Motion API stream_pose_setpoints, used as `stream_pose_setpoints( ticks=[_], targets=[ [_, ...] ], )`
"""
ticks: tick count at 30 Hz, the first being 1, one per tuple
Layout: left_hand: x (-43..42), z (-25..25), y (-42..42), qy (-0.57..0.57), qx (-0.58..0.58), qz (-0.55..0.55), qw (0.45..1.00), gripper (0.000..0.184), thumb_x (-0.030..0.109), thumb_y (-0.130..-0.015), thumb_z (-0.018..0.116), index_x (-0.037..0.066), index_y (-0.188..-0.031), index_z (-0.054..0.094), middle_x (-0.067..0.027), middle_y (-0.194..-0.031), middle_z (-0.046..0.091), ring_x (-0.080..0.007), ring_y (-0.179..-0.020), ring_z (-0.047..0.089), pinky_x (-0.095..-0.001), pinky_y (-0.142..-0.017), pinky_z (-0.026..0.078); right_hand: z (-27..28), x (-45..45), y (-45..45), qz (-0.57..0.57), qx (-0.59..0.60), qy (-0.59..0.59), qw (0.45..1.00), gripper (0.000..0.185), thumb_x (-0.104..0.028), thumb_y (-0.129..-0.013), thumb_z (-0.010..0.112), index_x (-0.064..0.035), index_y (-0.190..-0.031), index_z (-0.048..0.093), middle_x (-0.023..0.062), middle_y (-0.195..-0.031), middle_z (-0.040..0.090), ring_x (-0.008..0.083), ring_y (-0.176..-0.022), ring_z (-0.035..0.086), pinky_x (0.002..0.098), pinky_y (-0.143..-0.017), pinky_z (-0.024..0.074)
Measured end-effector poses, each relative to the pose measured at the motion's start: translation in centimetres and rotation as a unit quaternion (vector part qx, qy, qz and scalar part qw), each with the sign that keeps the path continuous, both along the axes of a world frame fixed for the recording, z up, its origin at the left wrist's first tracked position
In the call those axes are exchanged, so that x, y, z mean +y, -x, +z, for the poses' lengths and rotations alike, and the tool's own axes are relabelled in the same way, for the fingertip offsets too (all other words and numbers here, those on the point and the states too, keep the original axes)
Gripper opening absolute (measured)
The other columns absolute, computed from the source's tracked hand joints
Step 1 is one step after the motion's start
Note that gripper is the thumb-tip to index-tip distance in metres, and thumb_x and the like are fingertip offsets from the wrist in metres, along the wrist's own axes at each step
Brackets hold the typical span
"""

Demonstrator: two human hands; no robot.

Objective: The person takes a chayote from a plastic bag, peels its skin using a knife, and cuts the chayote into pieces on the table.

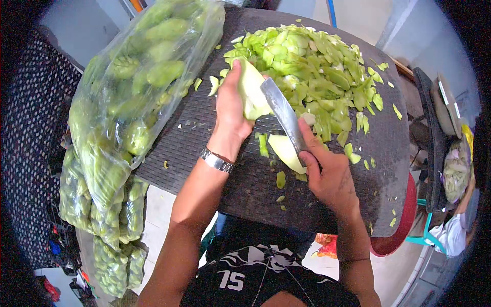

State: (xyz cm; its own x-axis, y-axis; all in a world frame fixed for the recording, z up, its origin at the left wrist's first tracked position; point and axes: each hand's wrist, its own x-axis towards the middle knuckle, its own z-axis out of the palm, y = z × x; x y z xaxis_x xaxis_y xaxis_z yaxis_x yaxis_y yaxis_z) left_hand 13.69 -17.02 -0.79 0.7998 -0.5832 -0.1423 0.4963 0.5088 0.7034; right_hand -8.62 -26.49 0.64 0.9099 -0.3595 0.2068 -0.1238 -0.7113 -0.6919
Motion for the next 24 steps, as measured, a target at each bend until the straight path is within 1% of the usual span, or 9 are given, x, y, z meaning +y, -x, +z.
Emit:
stream_pose_setpoints(
  ticks=[3, 7, 10, 12, 14, 15, 18, 21, 24],
  targets=[
    [0.03, 0.24, 0.13, 0.000, -0.004, -0.008, 1.000, 0.042, 0.046, -0.108, 0.047, 0.008, -0.119, 0.061, -0.0123, -0.100, 0.073, -0.0246, -0.086, 0.073, -0.0403, -0.080, 0.060, 0.56, -0.22, 0.22, 0.005, 0.029, -0.049, 0.998, 0.064, -0.008, -0.097, 0.062, -0.0247, -0.156, 0.044, 0.0299, -0.082, 0.065, 0.0486, -0.082, 0.067, 0.0482, -0.067, 0.0541],
    [0.11, 0.19, 0.16, 0.001, 0.000, -0.005, 1.000, 0.043, 0.047, -0.108, 0.046, 0.008, -0.119, 0.061, -0.0129, -0.100, 0.073, -0.0248, -0.086, 0.073, -0.0406, -0.080, 0.061, 0.23, -0.32, 0.10, 0.018, 0.012, -0.076, 0.997, 0.064, -0.008, -0.097, 0.062, -0.0236, -0.156, 0.044, 0.0298, -0.082, 0.065, 0.0488, -0.081, 0.067, 0.0472, -0.065, 0.0541],
    [-0.35, 0.07, 0.89, -0.023, 0.011, -0.003, 1.000, 0.045, 0.048, -0.107, 0.047, 0.008, -0.120, 0.061, -0.0135, -0.099, 0.073, -0.0270, -0.087, 0.073, -0.0412, -0.081, 0.061, 0.09, -0.24, -0.12, 0.016, 0.017, -0.087, 0.996, 0.064, -0.009, -0.097, 0.062, -0.0233, -0.156, 0.044, 0.0305, -0.083, 0.065, 0.0484, -0.080, 0.067, 0.0461, -0.065, 0.0545],
    [-0.47, -0.37, 0.83, -0.007, 0.000, -0.029, 1.000, 0.049, 0.052, -0.107, 0.046, 0.008, -0.122, 0.059, -0.0150, -0.098, 0.072, -0.0298, -0.088, 0.073, -0.0445, -0.082, 0.060, 0.37, -0.18, -0.26, 0.014, 0.029, -0.097, 0.995, 0.063, -0.009, -0.097, 0.062, -0.0232, -0.156, 0.045, 0.0314, -0.084, 0.065, 0.0484, -0.080, 0.067, 0.0452, -0.066, 0.0549],
    [0.01, -0.25, 0.42, 0.006, -0.018, -0.034, 0.999, 0.051, 0.054, -0.106, 0.045, 0.008, -0.124, 0.058, -0.0164, -0.099, 0.072, -0.0318, -0.089, 0.073, -0.0471, -0.082, 0.060, 0.49, -0.01, -0.22, 0.023, 0.026, -0.095, 0.995, 0.061, -0.006, -0.098, 0.060, -0.0193, -0.155, 0.046, 0.0242, -0.087, 0.071, 0.0270, -0.065, 0.067, 0.0357, -0.064, 0.0541],
    [0.05, -0.01, 0.24, 0.008, 0.009, -0.017, 1.000, 0.053, 0.056, -0.106, 0.043, 0.008, -0.124, 0.056, -0.0184, -0.101, 0.071, -0.0340, -0.090, 0.072, -0.0503, -0.082, 0.060, 0.48, 0.12, -0.23, 0.027, 0.022, -0.095, 0.995, 0.060, -0.005, -0.098, 0.059, -0.0173, -0.155, 0.047, 0.0206, -0.089, 0.075, 0.0163, -0.058, 0.067, 0.0310, -0.063, 0.0537],
    [0.12, -0.21, 0.00, 0.018, 0.005, -0.004, 1.000, 0.054, 0.057, -0.106, 0.041, 0.008, -0.124, 0.056, -0.0193, -0.101, 0.070, -0.0360, -0.091, 0.071, -0.0520, -0.082, 0.060, 0.57, 0.30, -0.52, 0.026, 0.051, -0.174, 0.983, 0.059, -0.006, -0.099, 0.060, -0.0178, -0.156, 0.046, 0.0138, -0.084, 0.074, 0.0119, -0.056, 0.062, 0.0292, -0.060, 0.0524],
    [-0.12, -0.24, 0.41, 0.010, -0.003, -0.017, 1.000, 0.056, 0.059, -0.106, 0.040, 0.008, -0.125, 0.055, -0.0178, -0.099, 0.070, -0.0342, -0.088, 0.072, -0.0499, -0.081, 0.060, 0.42, -0.16, -0.45, 0.032, 0.057, -0.217, 0.974, 0.060, -0.007, -0.101, 0.059, -0.0201, -0.157, 0.044, 0.0050, -0.076, 0.068, 0.0080, -0.054, 0.056, 0.0259, -0.053, 0.0484],
    [-0.21, -0.51, 0.37, 0.001, -0.002, -0.011, 1.000, 0.056, 0.059, -0.107, 0.039, 0.009, -0.125, 0.055, -0.0171, -0.098, 0.070, -0.0319, -0.086, 0.072, -0.0481, -0.079, 0.061, 1.01, -0.46, -0.48, 0.035, 0.104, -0.273, 0.956, 0.061, -0.009, -0.102, 0.058, -0.0249, -0.158, 0.041, 0.0119, -0.072, 0.069, 0.0123, -0.054, 0.061, 0.0323, -0.056, 0.0541]
  ],
)
